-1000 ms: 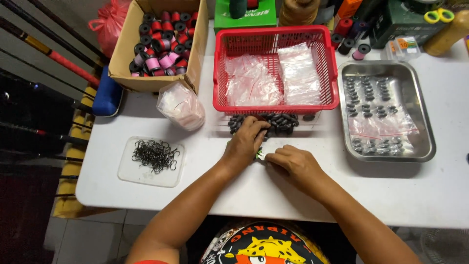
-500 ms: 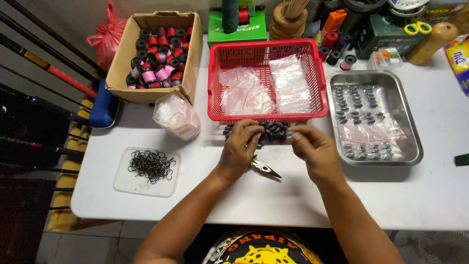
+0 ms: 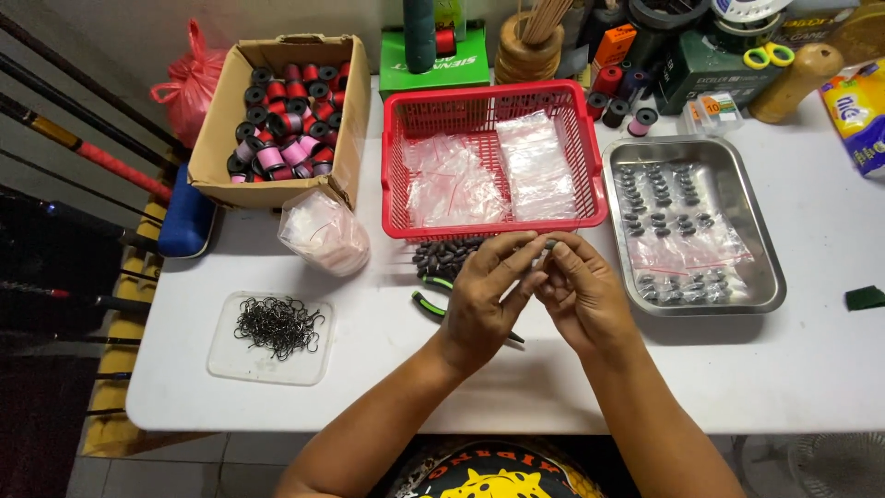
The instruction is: Assembling fishing weights by sliding lead sinkers onto a wire and crimping them with pliers
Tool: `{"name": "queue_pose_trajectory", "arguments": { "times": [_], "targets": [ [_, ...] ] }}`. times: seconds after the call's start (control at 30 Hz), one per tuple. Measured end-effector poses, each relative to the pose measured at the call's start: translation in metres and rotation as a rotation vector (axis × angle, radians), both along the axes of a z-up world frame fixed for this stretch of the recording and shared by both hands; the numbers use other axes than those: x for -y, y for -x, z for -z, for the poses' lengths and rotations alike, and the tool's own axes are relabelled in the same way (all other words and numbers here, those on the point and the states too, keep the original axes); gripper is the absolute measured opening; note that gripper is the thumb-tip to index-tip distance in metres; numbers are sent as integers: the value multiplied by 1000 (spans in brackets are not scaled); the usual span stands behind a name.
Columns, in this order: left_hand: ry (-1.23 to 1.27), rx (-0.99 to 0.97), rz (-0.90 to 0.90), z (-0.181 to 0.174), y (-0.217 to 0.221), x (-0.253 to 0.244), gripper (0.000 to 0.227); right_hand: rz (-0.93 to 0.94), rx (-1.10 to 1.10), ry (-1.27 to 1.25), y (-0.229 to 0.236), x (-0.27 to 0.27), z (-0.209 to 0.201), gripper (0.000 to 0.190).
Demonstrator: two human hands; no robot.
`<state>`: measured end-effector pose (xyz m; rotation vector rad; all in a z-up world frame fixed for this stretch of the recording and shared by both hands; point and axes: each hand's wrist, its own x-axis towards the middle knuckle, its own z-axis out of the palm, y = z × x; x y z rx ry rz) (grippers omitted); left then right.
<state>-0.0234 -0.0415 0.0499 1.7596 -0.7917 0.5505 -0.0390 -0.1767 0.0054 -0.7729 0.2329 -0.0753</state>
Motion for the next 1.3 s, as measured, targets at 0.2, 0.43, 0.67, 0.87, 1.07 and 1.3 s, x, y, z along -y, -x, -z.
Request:
{"name": "queue_pose_trajectory", "arguments": {
  "times": [0.2, 0.43, 0.67, 0.87, 1.07, 1.3],
  "targets": [
    [-63, -28, 0, 9, 10, 1, 39, 21, 35, 49, 1, -3, 0, 17],
    [-171, 16, -11, 19, 15, 1, 41, 72, 19, 129, 2, -8, -11, 14],
    [-78, -47, 40, 15, 12, 7, 49, 137, 64, 271, -1, -10, -8, 14],
    [-47, -147, 101, 20, 17, 10, 54, 198, 130, 345, -3, -13, -15, 13],
    [-19, -218, 142, 13, 17, 9, 50, 228, 139, 361, -7, -16, -22, 12],
    [17, -269, 138, 7, 12, 4, 47, 194, 191, 316, -12, -3, -5, 14]
  ]
}}
